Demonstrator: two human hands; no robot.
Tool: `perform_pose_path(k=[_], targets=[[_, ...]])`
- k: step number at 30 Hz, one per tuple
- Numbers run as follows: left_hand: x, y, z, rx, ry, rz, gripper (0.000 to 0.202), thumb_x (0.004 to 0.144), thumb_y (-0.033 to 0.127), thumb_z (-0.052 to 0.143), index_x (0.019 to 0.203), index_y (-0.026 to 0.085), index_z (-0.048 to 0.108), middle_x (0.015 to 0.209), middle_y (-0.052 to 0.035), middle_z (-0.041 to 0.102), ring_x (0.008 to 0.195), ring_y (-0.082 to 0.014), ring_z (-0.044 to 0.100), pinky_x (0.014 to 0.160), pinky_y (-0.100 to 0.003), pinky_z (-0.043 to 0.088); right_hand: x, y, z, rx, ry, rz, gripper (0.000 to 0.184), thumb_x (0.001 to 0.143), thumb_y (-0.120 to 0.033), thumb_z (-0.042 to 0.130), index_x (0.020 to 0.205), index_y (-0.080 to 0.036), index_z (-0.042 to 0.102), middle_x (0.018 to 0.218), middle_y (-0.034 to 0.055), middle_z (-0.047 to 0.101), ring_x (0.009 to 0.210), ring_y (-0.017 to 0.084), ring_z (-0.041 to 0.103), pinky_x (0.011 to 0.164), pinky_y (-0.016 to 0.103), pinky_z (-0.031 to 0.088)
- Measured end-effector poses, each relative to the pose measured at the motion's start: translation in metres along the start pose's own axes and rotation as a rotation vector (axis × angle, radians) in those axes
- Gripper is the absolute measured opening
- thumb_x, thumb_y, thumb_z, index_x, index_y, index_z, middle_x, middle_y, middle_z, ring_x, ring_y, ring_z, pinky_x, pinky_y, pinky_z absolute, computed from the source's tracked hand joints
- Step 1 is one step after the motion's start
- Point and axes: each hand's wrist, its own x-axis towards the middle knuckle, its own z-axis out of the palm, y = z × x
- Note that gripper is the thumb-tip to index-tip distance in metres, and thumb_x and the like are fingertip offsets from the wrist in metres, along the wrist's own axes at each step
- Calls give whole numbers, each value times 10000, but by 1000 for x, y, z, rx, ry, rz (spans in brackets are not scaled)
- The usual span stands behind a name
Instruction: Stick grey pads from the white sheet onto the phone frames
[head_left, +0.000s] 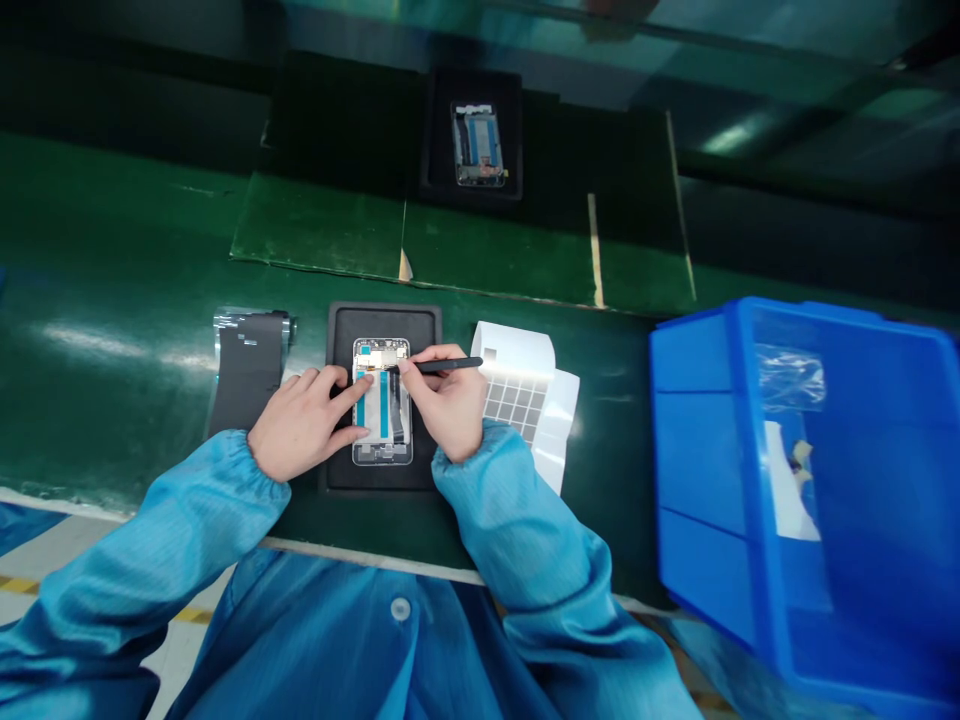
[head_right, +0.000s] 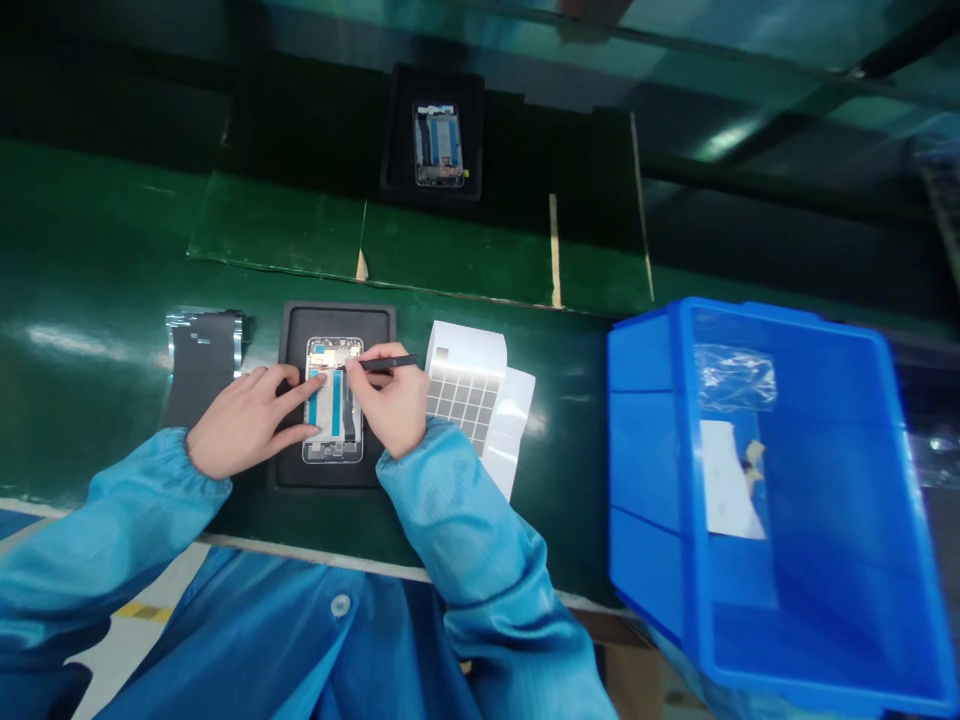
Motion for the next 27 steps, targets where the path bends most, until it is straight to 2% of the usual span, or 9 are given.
perform_pose_path(k=[6, 9, 11, 14, 17, 21, 23, 25, 27], targets=[[-15, -8, 2, -191, 86, 42, 382, 961, 412, 592, 1313, 264, 615, 1303, -115, 566, 1137, -280, 594, 972, -426, 523, 0, 5, 0, 36, -4, 19, 196, 813, -352, 766, 871, -217, 635, 808, -10, 676, 686, 153, 695, 639, 280, 608], [-23, 6, 4, -138, 109, -292, 374, 984, 400, 527, 1277, 174, 581, 1193, -138, 621, 1042, -271, 659, 841, -369, 565, 1, 11, 1, 153, 62, 13, 251, 799, -374, 795, 877, -215, 617, 823, -10, 681, 687, 155, 701, 642, 283, 597], [-24, 21, 7, -48, -1, -514, 312, 996, 370, 467, 1160, 134, 589, 1007, -121, 665, 816, -264, 697, 650, -345, 543, 3, 15, 1, 247, 144, -1, 289, 790, -387, 813, 885, -210, 605, 823, -1, 697, 706, 161, 707, 676, 295, 592], [-17, 37, 11, -33, -139, -593, 248, 1007, 303, 384, 1048, 148, 572, 848, -88, 684, 671, -267, 693, 556, -334, 481, 5, 16, 0, 367, 252, 19, 308, 782, -386, 815, 887, -208, 586, 796, 3, 707, 684, 156, 696, 691, 303, 580], [-12, 31, 9, -153, -37, -606, 258, 1005, 290, 342, 1129, 164, 530, 824, -78, 710, 693, -273, 708, 601, -338, 486, 11, 10, -3, 409, 286, 12, 246, 811, -394, 716, 879, -229, 547, 769, -9, 674, 720, 168, 683, 728, 334, 582], [-31, -18, -10, -346, 176, -624, 303, 973, 386, 348, 1160, 207, 506, 927, -73, 743, 805, -268, 729, 718, -340, 519, 46, -3, -14, 256, 231, -43, 167, 830, -402, 529, 862, -239, 530, 685, -17, 617, 655, 187, 640, 714, 383, 578], [-53, -60, -23, -334, 246, -710, 337, 943, 447, 375, 1157, 222, 506, 964, -68, 745, 835, -268, 728, 735, -330, 520, 80, -10, -19, 71, 206, -50, 167, 815, -386, 530, 837, -225, 567, 678, -1, 631, 609, 190, 611, 683, 375, 559], [-80, -108, -36, -223, 273, -861, 333, 928, 470, 397, 1144, 242, 508, 942, -47, 736, 816, -265, 716, 719, -315, 510, 120, -16, -20, -153, 183, -65, 148, 799, -347, 566, 828, -213, 621, 734, 30, 673, 736, 229, 653, 793, 401, 546], [-107, -157, -47, -62, 294, -996, 292, 941, 455, 387, 1106, 248, 509, 932, -29, 722, 809, -252, 700, 737, -308, 501, 160, -23, -15, -377, 151, -82, 149, 805, -312, 605, 892, -209, 668, 914, 73, 714, 925, 281, 666, 910, 437, 512]])
